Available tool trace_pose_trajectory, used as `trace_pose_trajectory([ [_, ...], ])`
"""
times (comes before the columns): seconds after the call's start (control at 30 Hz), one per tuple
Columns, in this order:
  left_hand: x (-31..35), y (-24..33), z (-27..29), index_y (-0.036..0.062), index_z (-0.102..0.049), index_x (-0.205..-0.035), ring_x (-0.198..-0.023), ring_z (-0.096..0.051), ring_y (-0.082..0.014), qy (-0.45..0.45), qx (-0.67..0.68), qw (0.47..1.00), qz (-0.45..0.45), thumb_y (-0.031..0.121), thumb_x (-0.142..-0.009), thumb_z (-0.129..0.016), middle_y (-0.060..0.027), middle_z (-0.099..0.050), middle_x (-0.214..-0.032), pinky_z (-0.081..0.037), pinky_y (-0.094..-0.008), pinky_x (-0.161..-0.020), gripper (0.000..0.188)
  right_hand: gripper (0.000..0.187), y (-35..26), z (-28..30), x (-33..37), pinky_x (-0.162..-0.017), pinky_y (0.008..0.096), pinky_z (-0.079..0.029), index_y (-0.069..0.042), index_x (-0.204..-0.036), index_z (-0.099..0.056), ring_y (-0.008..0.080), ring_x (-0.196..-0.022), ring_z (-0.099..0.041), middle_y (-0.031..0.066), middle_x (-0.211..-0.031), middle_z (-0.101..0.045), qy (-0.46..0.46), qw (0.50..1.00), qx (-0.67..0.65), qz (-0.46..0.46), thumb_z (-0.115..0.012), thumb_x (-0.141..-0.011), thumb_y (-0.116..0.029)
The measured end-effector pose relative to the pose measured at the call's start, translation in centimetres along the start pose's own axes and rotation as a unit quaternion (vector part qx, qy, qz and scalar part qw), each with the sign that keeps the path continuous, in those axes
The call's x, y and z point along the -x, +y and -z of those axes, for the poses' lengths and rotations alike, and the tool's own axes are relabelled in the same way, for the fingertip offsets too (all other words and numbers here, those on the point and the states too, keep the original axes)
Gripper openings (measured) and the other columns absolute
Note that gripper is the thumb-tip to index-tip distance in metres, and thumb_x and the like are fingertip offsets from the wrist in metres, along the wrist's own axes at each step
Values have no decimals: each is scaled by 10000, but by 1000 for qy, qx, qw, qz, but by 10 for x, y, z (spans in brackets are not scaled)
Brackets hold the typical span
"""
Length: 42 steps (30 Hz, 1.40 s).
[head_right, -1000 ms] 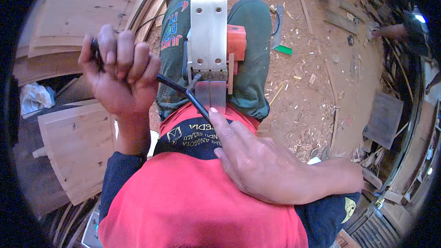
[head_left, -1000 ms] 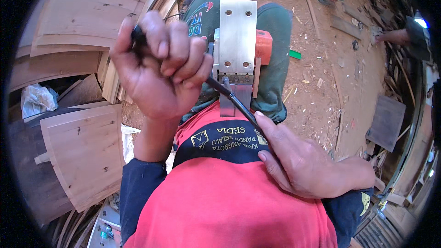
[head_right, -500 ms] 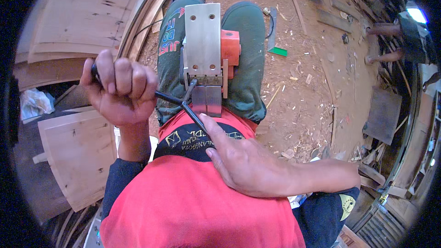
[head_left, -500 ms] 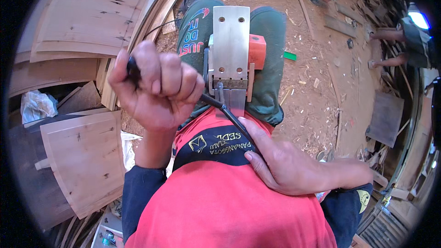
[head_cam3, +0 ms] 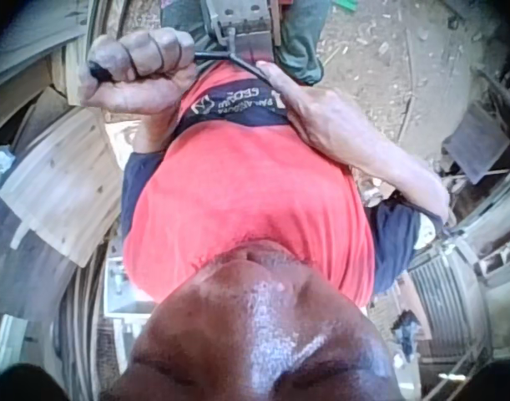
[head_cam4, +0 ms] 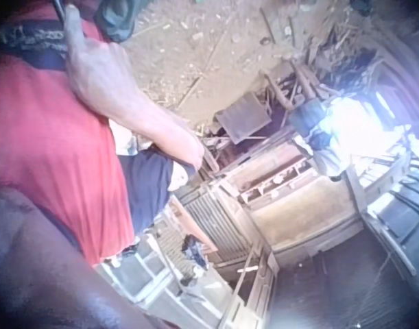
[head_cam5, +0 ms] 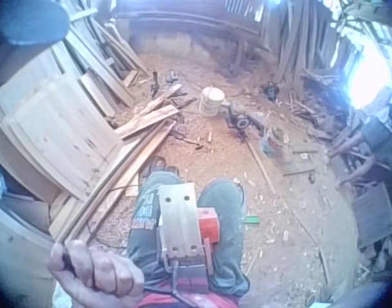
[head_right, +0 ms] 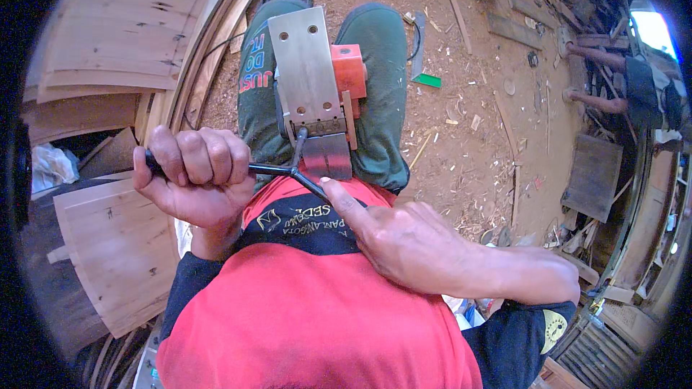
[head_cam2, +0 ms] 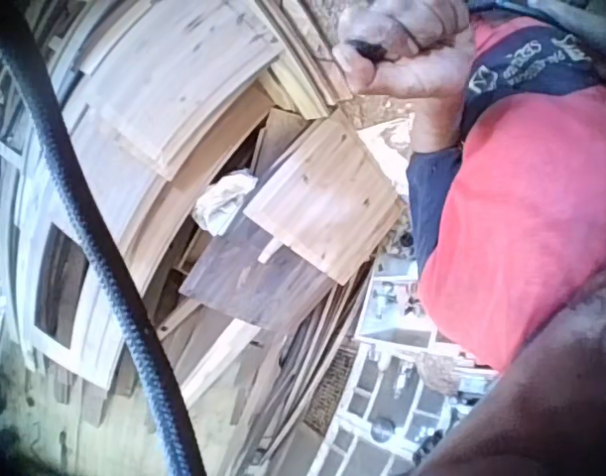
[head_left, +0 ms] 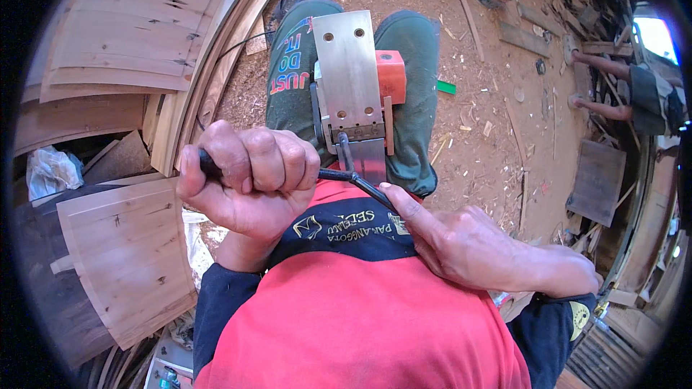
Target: The person maintains a wood planer while sitting on a workshop floor, using a screwdriver and a metal ruler to check and adjust the blades.
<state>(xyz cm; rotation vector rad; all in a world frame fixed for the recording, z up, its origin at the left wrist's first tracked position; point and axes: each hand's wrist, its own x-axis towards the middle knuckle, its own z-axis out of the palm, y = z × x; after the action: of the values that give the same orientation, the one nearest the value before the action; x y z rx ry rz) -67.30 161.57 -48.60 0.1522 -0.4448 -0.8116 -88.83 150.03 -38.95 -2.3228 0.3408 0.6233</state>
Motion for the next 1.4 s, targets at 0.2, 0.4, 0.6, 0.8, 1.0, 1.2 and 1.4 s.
trace_pose_trajectory([
  [0.2,21,-13,-3,147,-368,-660,-352,-240,-129,-43,-60,985,-159,522,-1059,-371,-16,-358,-476,-235,-304,-345,548,618,26,47,-18,-529,476,-522,-97,-1536,-413,350,-636,-686,149,-785,-679,-27,988,148,29,-570,-939,-122],
  [0.4,33,-16,1,94,-420,-687,-385,-379,-153,-38,-133,960,-244,468,-1065,-389,-57,-459,-550,-347,-331,-362,533,443,14,85,-38,-553,361,-519,-226,-1342,-644,195,-758,-688,40,-883,-611,43,912,387,127,-616,-901,-201],
  [0.6,24,-16,3,82,-447,-698,-405,-417,-163,-114,-182,946,-245,463,-1062,-409,-53,-467,-573,-366,-338,-379,528,475,36,85,-56,-596,357,-496,-282,-1307,-669,189,-727,-641,10,-841,-581,197,873,409,177,-682,-841,-191],
  [0.8,-23,-2,-27,146,-396,-711,-442,-301,-97,-58,-104,989,-83,464,-1049,-456,32,-336,-577,-289,-277,-416,468,406,19,89,-25,-523,371,-412,-227,-1204,-729,215,-593,-565,26,-679,-485,233,906,328,132,-772,-806,-166],
  [1.0,-85,-19,31,74,-636,-1166,-1029,-606,-314,-113,-296,947,-42,564,-1038,-392,-154,-644,-1068,-472,-417,-947,561,338,41,85,-2,-518,391,-406,-138,-1208,-735,249,-565,-546,70,-680,-506,258,924,278,43,-763,-872,-150],
  [1.2,-113,-57,114,107,-697,-1286,-1167,-629,-343,-204,-843,477,-141,307,-951,-695,-157,-701,-1212,-487,-446,-1039,390,337,48,74,-12,-532,399,-418,-118,-1227,-733,263,-566,-550,90,-682,-511,289,931,224,8,-757,-891,-130],
  [1.4,-138,-75,132,110,-708,-1291,-1006,-634,-349,-188,-862,471,-2,389,-987,-631,-162,-705,-1111,-523,-446,-924,420,328,55,73,-29,-532,404,-422,-120,-1244,-724,268,-568,-564,98,-697,-529,303,925,229,-3,-742,-917,-137],
])
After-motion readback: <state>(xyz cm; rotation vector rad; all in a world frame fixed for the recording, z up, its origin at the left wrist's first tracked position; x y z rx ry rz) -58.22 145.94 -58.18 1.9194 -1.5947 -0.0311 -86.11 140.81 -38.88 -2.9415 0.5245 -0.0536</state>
